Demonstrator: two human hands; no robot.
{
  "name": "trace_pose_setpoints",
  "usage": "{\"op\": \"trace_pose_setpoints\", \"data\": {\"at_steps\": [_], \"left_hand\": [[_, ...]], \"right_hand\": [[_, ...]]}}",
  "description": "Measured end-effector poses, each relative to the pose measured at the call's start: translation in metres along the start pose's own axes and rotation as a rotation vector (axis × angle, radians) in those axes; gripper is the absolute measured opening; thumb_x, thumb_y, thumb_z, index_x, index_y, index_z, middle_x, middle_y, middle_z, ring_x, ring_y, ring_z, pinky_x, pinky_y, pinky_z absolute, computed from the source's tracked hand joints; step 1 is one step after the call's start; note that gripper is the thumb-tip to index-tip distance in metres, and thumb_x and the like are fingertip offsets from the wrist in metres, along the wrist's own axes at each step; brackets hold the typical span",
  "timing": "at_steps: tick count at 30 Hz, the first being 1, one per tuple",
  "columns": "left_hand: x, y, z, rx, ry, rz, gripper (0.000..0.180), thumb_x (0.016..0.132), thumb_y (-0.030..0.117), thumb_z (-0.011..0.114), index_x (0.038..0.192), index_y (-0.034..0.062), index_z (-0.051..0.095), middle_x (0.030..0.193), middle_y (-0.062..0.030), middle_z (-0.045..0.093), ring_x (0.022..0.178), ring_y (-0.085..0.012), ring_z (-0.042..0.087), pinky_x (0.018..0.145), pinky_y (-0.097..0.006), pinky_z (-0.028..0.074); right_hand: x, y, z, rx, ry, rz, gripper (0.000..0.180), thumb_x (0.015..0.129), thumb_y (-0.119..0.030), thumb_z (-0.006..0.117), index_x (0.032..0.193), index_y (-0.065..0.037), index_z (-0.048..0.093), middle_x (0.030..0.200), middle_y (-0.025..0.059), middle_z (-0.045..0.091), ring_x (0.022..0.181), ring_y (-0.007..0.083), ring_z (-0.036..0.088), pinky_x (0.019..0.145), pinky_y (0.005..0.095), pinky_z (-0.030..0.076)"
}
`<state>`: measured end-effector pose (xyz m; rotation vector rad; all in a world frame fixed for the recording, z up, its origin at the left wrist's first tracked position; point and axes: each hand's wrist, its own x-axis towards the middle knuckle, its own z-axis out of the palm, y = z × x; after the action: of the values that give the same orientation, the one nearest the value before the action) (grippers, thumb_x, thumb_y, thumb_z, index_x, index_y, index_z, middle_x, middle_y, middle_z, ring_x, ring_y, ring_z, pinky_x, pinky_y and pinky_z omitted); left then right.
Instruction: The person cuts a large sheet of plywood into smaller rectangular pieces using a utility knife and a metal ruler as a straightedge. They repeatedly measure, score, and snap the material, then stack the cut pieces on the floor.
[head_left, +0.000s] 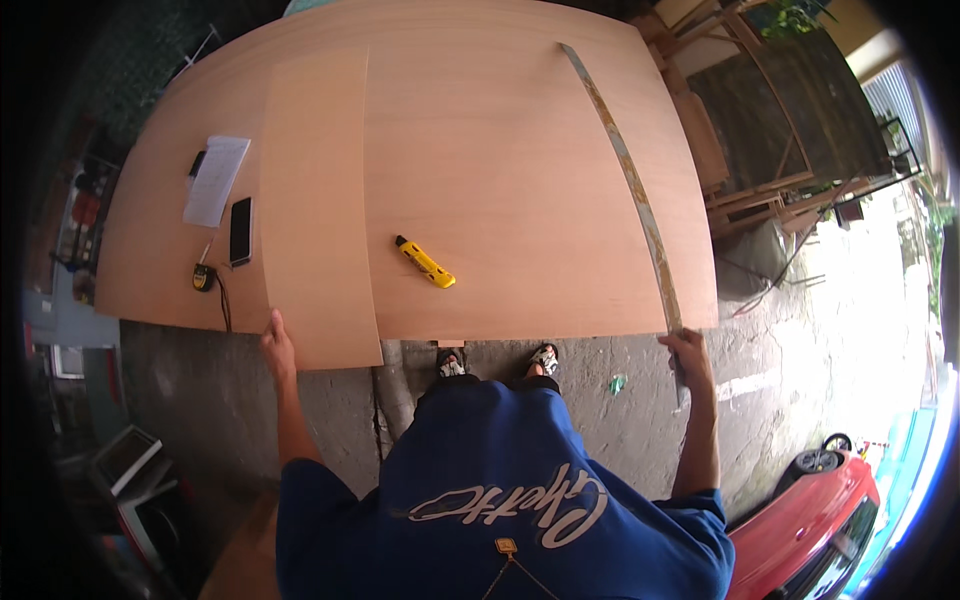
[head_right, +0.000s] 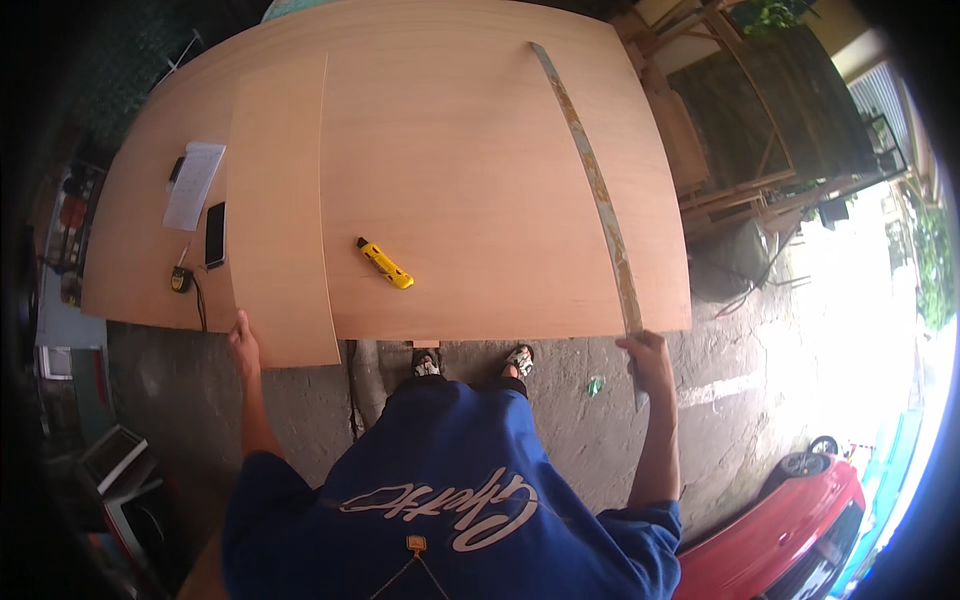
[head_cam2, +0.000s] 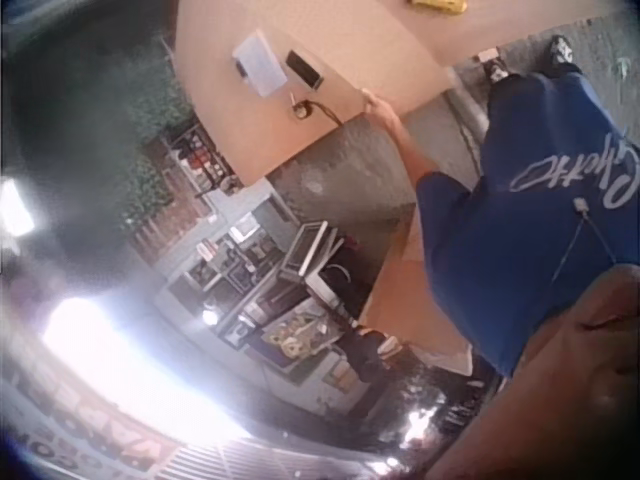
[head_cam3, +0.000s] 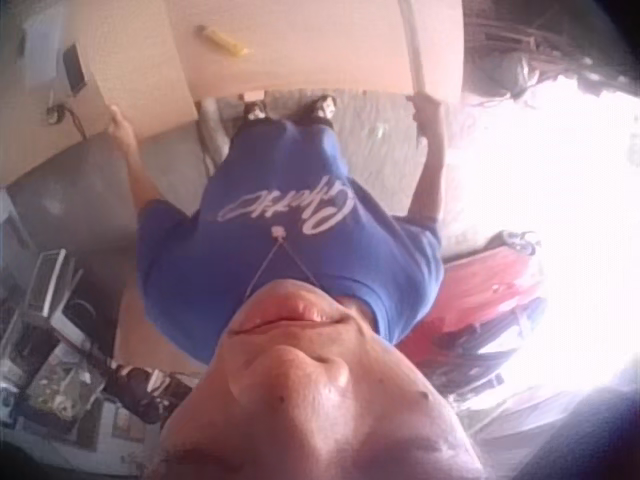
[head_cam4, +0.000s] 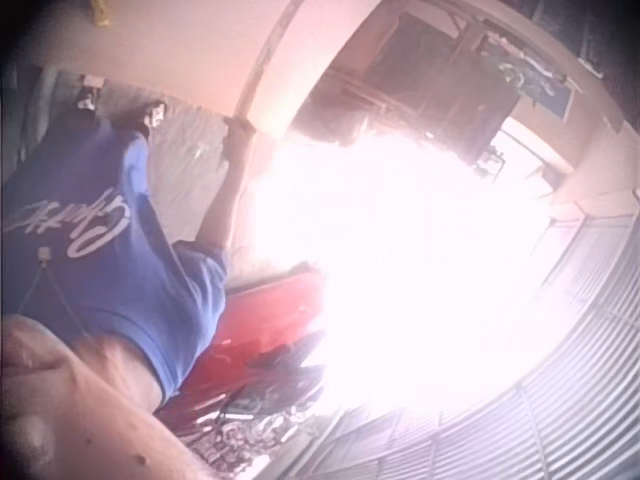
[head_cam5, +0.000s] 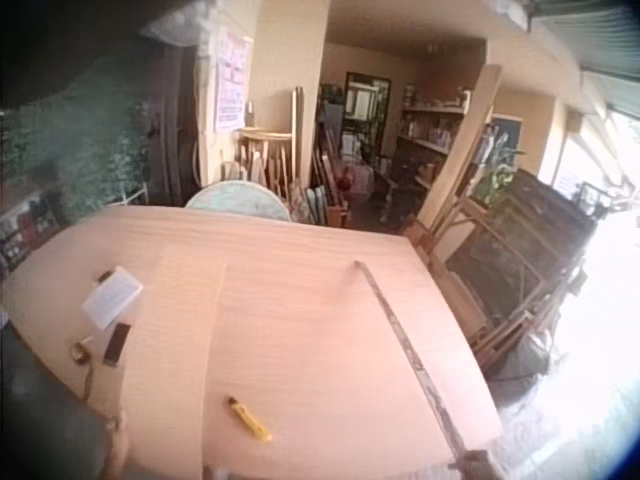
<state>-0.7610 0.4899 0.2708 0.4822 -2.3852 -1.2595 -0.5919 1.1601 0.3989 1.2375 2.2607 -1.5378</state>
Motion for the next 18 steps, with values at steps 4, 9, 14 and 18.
{"op": "trace_pose_setpoints", "data": {"at_steps": [4, 9, 14, 18], "left_hand": [[0.018, -0.005, 0.034, 0.253, -0.178, -0.267, 0.074, 0.090, 0.063, 0.040, 0.086, -0.0064, 0.064, 0.080, -0.0120, 0.066, 0.073, -0.0231, 0.059, 0.068, -0.038, 0.045], [0.022, -0.018, 0.044, 0.350, -0.227, -0.290, 0.072, 0.091, 0.060, 0.042, 0.083, -0.0082, 0.063, 0.074, -0.0138, 0.064, 0.069, -0.0231, 0.058, 0.066, -0.037, 0.046], [0.012, 0.039, 0.071, 0.053, -0.146, -0.110, 0.065, 0.091, 0.056, 0.047, 0.077, -0.0067, 0.061, 0.070, -0.0109, 0.062, 0.067, -0.0173, 0.054, 0.063, -0.034, 0.044], [-0.042, 0.102, 0.129, 0.209, -0.319, -0.208, 0.064, 0.092, 0.056, 0.045, 0.075, -0.0035, 0.062, 0.068, -0.0137, 0.061, 0.068, -0.0182, 0.057, 0.064, -0.036, 0.045]], "right_hand": [[-0.006, -0.015, -0.005, 0.042, 0.025, 0.007, 0.024, 0.074, -0.021, 0.073, 0.078, -0.003, 0.058, 0.059, -0.0017, 0.046, 0.045, 0.0091, 0.044, 0.042, 0.0253, 0.036], [-0.007, -0.016, -0.004, 0.056, -0.034, -0.002, 0.024, 0.075, -0.022, 0.073, 0.077, -0.003, 0.058, 0.059, -0.0019, 0.046, 0.047, 0.0081, 0.045, 0.042, 0.0251, 0.036], [-0.005, -0.010, -0.013, -0.007, -0.007, -0.104, 0.021, 0.075, -0.020, 0.073, 0.073, -0.006, 0.057, 0.059, -0.0032, 0.046, 0.047, 0.0076, 0.042, 0.043, 0.0249, 0.034], [0.001, -0.004, -0.032, -0.040, 0.004, -0.180, 0.019, 0.072, -0.016, 0.071, 0.071, -0.002, 0.058, 0.058, -0.0021, 0.048, 0.050, 0.0080, 0.045, 0.045, 0.0266, 0.034]]}}
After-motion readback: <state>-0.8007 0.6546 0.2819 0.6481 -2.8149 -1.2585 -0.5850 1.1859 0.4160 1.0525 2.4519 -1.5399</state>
